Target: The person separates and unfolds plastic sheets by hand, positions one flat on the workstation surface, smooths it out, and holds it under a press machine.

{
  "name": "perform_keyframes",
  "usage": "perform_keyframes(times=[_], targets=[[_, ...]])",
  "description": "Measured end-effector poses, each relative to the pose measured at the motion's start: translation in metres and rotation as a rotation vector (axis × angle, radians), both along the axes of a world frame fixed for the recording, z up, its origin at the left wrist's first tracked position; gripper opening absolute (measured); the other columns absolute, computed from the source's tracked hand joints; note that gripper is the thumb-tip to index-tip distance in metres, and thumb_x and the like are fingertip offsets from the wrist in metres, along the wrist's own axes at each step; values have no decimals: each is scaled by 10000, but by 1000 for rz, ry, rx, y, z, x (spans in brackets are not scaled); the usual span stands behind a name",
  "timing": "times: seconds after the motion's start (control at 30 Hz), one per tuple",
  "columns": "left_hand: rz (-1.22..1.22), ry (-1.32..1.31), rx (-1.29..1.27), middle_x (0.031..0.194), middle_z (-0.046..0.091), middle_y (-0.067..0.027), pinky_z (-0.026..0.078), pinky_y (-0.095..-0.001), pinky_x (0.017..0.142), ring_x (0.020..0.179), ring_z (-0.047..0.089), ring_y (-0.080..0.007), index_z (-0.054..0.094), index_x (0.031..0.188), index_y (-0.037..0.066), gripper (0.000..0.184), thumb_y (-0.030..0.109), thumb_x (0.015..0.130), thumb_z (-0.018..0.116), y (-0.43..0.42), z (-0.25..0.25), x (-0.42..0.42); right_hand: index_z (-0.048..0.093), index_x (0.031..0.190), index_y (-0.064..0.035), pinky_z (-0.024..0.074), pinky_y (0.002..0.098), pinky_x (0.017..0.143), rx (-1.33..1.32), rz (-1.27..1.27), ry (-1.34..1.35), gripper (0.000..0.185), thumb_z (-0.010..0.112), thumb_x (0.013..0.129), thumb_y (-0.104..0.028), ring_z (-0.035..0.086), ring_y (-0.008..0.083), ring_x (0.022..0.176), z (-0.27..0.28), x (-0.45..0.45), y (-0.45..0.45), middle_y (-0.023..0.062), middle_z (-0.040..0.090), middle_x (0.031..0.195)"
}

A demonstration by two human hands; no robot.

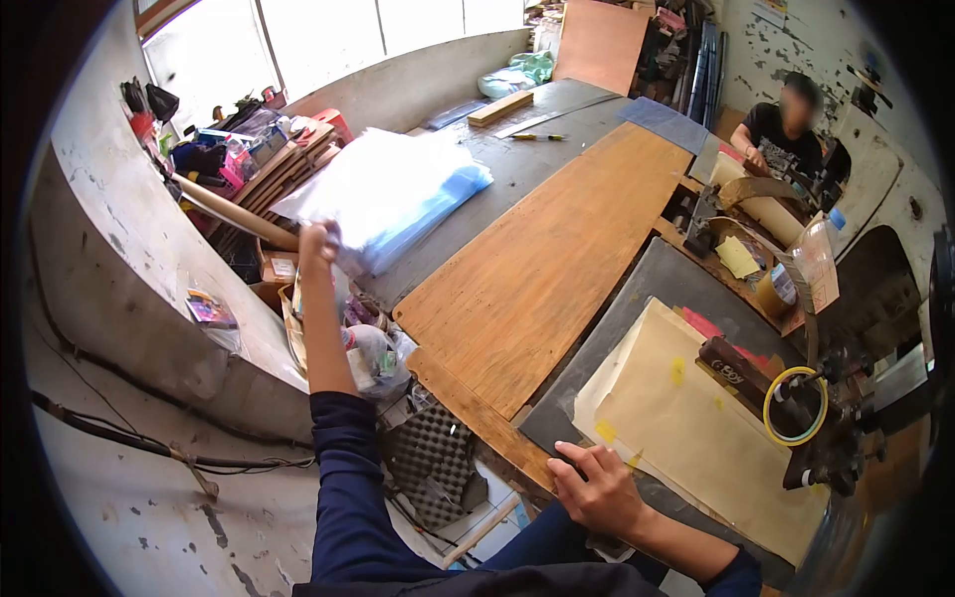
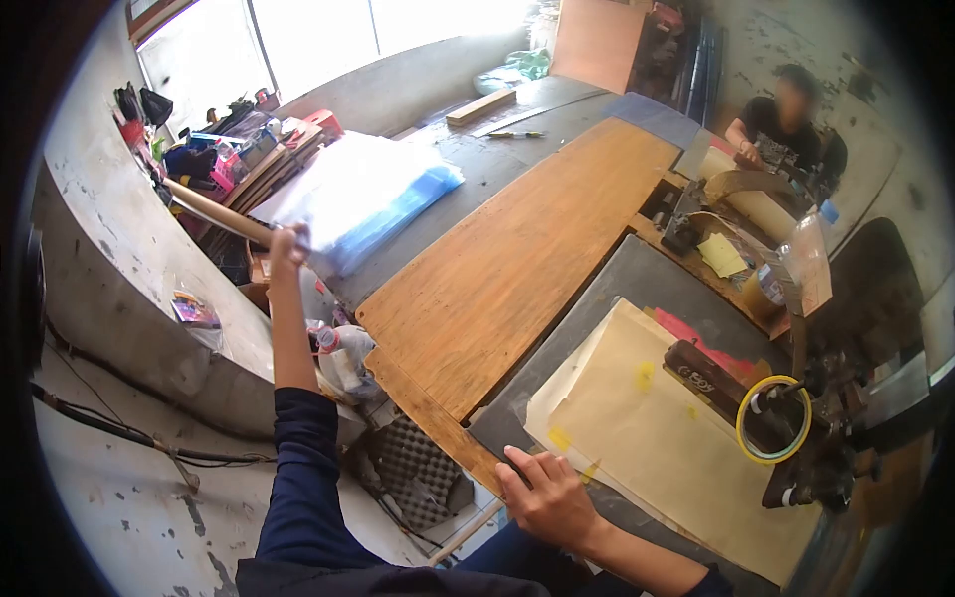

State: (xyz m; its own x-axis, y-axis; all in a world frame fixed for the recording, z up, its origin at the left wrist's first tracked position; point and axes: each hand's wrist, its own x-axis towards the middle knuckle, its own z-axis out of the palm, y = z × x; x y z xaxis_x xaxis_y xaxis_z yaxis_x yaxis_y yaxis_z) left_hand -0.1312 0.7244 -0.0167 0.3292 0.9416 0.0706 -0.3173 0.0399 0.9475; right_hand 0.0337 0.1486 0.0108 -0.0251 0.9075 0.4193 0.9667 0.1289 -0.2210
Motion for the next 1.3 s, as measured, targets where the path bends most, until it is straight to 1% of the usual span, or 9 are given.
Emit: perform_keyframes(times=[0.1, 0.5, 0.63, 0.77, 0.8, 0.9, 1.07, 1.2, 1.3], targets=[[240, -11, -245, 676, 538, -64, 410, -276, 473, 545, 493, -157, 553, 796, -7, 107, 19, 732, 471, -23, -28, 9, 582, 934, -34, 435, 343, 659, -5, 0, 2, 220, 589, 731, -119, 538, 235, 786, 1, 0, 1, 121, 557, 1016], [251, 246, -28, 644, 574, -119, 424, -354, 556, 582, 539, -224, 567, 657, -30, 146, 95, 711, 515, 0, -29, 22, 587, 933, -65, 445, 357, 721, -38, -28, 40, 245, 638, 695, -92, 521, 245, 789, 1, -2, 1, 102, 543, 1039], [423, 607, 125, 633, 586, -138, 428, -380, 584, 594, 554, -246, 571, 610, -38, 189, 121, 704, 530, 11, -36, 26, 577, 926, -35, 436, 348, 667, -13, -16, 19, 205, 594, 736, -109, 533, 241, 789, 4, 0, 2, 122, 545, 1017], [794, 1166, 523, 841, 612, -270, 421, -400, 812, 882, 579, -360, 618, 801, -92, 345, 240, 724, 566, -13, -24, 27, 566, 927, -36, 434, 346, 668, -22, -17, 34, 206, 594, 738, -113, 532, 242, 796, 4, -1, 2, 122, 539, 1019], [603, 1018, 257, 944, 602, -261, 408, -382, 857, 969, 554, -343, 616, 878, -80, 387, 282, 754, 562, 21, -43, 20, 562, 929, -37, 434, 345, 668, -16, -15, 27, 209, 595, 739, -116, 532, 242, 799, 4, -2, 2, 121, 536, 1020], [436, 845, 259, 1031, 586, -244, 403, -366, 864, 984, 555, -316, 583, 983, -85, 396, 253, 778, 555, 1, -40, 15, 554, 926, -35, 431, 344, 680, -30, -13, 21, 210, 593, 739, -122, 533, 240, 805, 5, -2, 2, 120, 531, 1018], [506, 277, 380, 1159, 507, -198, 374, -302, 892, 1026, 503, -224, 420, 1198, -104, 432, 163, 865, 485, -105, -16, -8, 547, 920, -31, 429, 350, 705, 0, -16, 10, 201, 582, 749, -129, 528, 249, 834, 2, -3, 1, 123, 522, 1009], [624, 195, 450, 1308, 387, -225, 296, -333, 1007, 1217, 387, -283, 267, 1304, -100, 499, 109, 884, 436, -274, -100, -23, 539, 928, -27, 435, 360, 755, 52, -10, 3, 227, 580, 727, -125, 514, 262, 885, -3, -3, 2, 127, 517, 999], [98, 969, 257, 1227, 429, -296, 299, -385, 999, 1166, 422, -375, 245, 1297, -115, 548, 113, 841, 447, -443, -187, -29, 541, 920, -25, 430, 362, 783, 97, -25, -26, 265, 587, 673, -111, 510, 256, 933, -8, -5, 2, 127, 522, 1010]])
